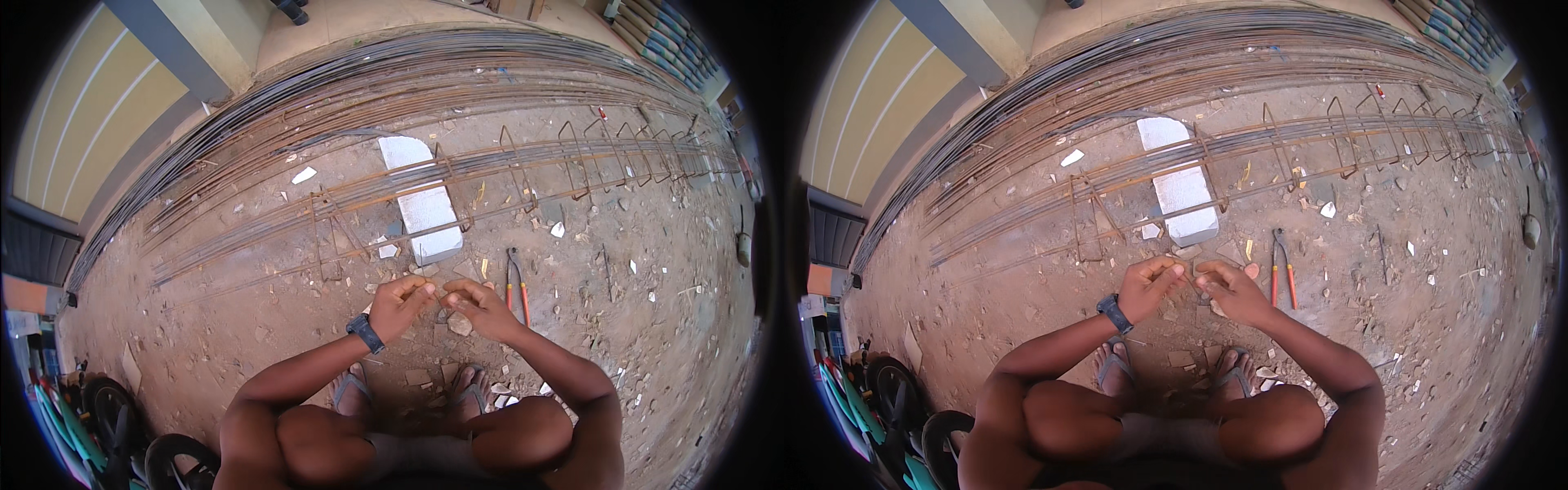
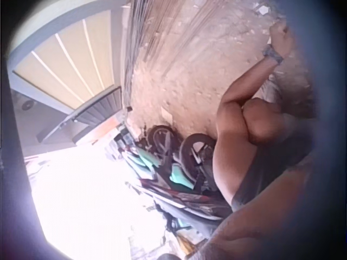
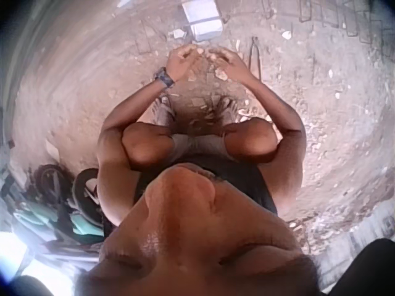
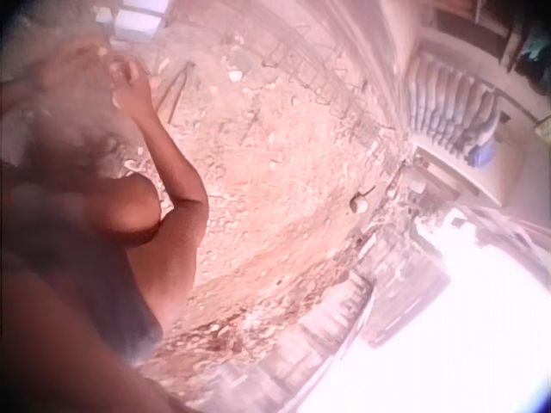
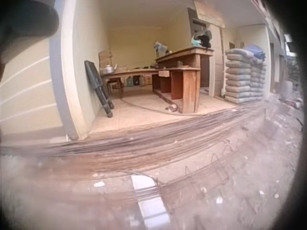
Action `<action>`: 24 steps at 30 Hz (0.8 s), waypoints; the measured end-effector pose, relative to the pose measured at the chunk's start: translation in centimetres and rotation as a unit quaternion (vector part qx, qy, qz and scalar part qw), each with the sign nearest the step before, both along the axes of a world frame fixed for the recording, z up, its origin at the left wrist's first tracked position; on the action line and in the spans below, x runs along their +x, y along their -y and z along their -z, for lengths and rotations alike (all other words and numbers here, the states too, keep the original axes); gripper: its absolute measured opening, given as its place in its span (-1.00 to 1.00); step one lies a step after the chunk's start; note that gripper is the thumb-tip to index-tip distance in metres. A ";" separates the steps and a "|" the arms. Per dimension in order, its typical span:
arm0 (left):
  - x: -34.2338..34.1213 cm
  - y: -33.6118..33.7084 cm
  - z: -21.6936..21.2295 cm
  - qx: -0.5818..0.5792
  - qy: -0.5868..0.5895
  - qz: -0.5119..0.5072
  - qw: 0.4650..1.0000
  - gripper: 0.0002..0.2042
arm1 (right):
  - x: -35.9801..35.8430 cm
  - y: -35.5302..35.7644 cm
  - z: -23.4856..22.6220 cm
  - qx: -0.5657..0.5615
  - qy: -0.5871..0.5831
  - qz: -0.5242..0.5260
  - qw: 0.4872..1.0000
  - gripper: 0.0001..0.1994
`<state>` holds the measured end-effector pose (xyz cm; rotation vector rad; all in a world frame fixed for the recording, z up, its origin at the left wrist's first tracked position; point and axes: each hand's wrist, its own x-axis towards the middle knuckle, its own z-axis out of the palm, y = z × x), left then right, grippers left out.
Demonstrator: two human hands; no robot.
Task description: The person assembles a rebar cage by tying metal rods together with wire using pliers. They repeatedly wrap and twist wire around intersections to secure the structure.
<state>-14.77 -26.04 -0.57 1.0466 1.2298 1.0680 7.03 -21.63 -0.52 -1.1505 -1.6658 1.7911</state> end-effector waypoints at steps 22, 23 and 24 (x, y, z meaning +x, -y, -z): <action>-11.1 -5.4 0.1 0.145 -0.424 0.030 0.894 -0.69 | -21.1 -9.9 -1.8 0.283 0.372 0.014 0.884 -0.76; -10.8 -5.8 0.2 0.143 -0.415 0.035 0.898 -0.68 | -20.4 -10.2 -1.4 0.280 0.382 0.027 0.880 -0.76; -10.9 -6.2 0.2 0.139 -0.408 0.040 0.901 -0.66 | -20.4 -10.3 -1.9 0.277 0.385 0.023 0.880 -0.76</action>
